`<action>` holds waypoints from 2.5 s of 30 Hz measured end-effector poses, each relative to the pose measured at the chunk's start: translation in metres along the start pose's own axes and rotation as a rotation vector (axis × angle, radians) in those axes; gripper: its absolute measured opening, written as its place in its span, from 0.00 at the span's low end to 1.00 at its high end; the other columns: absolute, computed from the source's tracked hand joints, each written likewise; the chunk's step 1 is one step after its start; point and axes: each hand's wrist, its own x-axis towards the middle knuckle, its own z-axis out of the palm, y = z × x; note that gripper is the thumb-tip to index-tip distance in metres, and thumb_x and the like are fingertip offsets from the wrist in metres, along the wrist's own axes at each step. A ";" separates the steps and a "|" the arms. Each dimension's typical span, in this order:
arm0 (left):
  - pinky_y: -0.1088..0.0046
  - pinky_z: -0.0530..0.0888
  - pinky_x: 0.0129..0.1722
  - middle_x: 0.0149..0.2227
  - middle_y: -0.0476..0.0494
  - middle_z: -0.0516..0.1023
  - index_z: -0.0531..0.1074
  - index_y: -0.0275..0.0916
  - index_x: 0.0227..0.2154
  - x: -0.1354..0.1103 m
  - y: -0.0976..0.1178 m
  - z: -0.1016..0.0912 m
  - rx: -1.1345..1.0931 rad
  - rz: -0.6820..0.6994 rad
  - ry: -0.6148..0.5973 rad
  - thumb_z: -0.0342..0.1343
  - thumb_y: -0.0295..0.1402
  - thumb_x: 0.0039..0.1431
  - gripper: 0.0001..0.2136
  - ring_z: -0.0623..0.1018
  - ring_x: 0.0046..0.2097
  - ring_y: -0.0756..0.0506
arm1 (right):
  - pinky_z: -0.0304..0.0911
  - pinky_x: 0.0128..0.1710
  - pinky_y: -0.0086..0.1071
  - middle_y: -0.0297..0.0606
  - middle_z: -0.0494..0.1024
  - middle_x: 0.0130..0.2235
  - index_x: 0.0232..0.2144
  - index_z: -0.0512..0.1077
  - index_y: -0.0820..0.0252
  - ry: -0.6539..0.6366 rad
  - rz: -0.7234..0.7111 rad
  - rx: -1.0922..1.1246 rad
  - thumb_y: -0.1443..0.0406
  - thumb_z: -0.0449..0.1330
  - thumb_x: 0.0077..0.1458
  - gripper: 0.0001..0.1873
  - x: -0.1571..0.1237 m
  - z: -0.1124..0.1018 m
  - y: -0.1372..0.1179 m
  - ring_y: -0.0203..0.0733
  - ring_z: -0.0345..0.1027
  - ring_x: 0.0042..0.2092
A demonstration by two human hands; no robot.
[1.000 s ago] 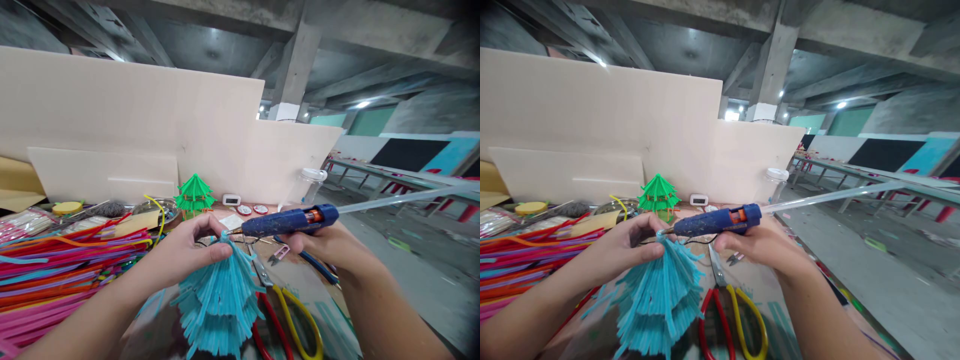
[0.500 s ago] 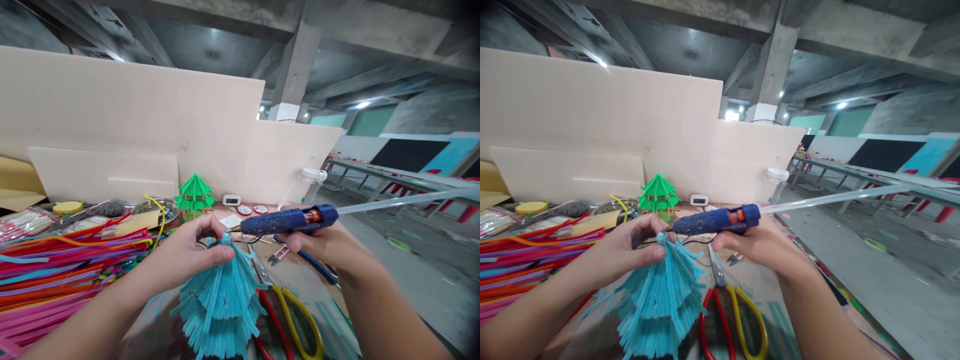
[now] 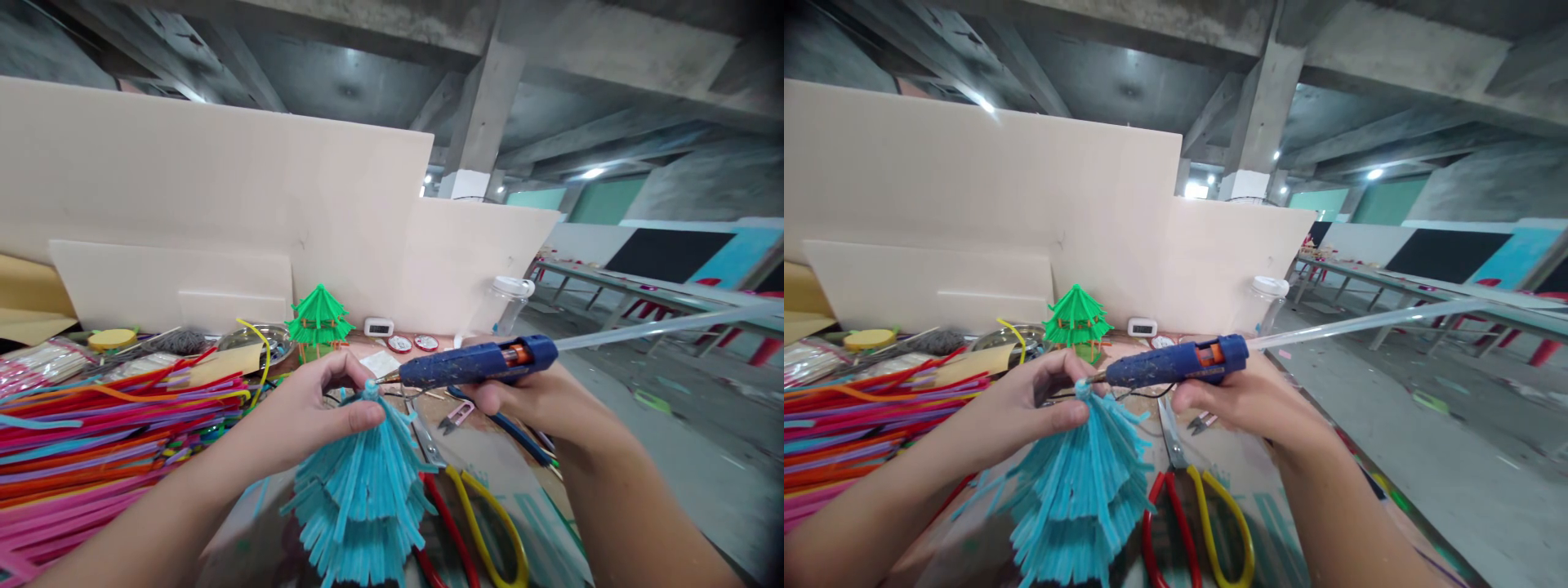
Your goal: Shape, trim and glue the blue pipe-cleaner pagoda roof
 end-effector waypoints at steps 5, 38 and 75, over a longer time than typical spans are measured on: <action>0.70 0.67 0.40 0.40 0.47 0.70 0.66 0.39 0.34 0.001 -0.002 0.000 0.011 0.014 0.013 0.62 0.43 0.53 0.15 0.70 0.42 0.46 | 0.61 0.24 0.28 0.32 0.69 0.20 0.26 0.75 0.59 -0.046 -0.024 0.062 0.46 0.65 0.45 0.21 0.003 0.001 -0.005 0.35 0.62 0.24; 0.69 0.67 0.40 0.39 0.46 0.71 0.66 0.39 0.34 -0.001 0.000 0.000 0.006 0.000 0.004 0.62 0.44 0.52 0.16 0.71 0.42 0.45 | 0.64 0.28 0.29 0.32 0.71 0.23 0.29 0.76 0.59 0.031 -0.028 0.071 0.46 0.66 0.44 0.22 0.004 0.005 -0.009 0.36 0.63 0.26; 0.68 0.70 0.48 0.56 0.43 0.70 0.67 0.47 0.54 -0.011 0.014 -0.023 0.157 -0.099 -0.165 0.64 0.40 0.50 0.26 0.71 0.54 0.38 | 0.62 0.33 0.29 0.36 0.76 0.29 0.34 0.76 0.63 0.182 0.419 -0.292 0.51 0.59 0.51 0.20 0.035 0.007 0.113 0.40 0.67 0.33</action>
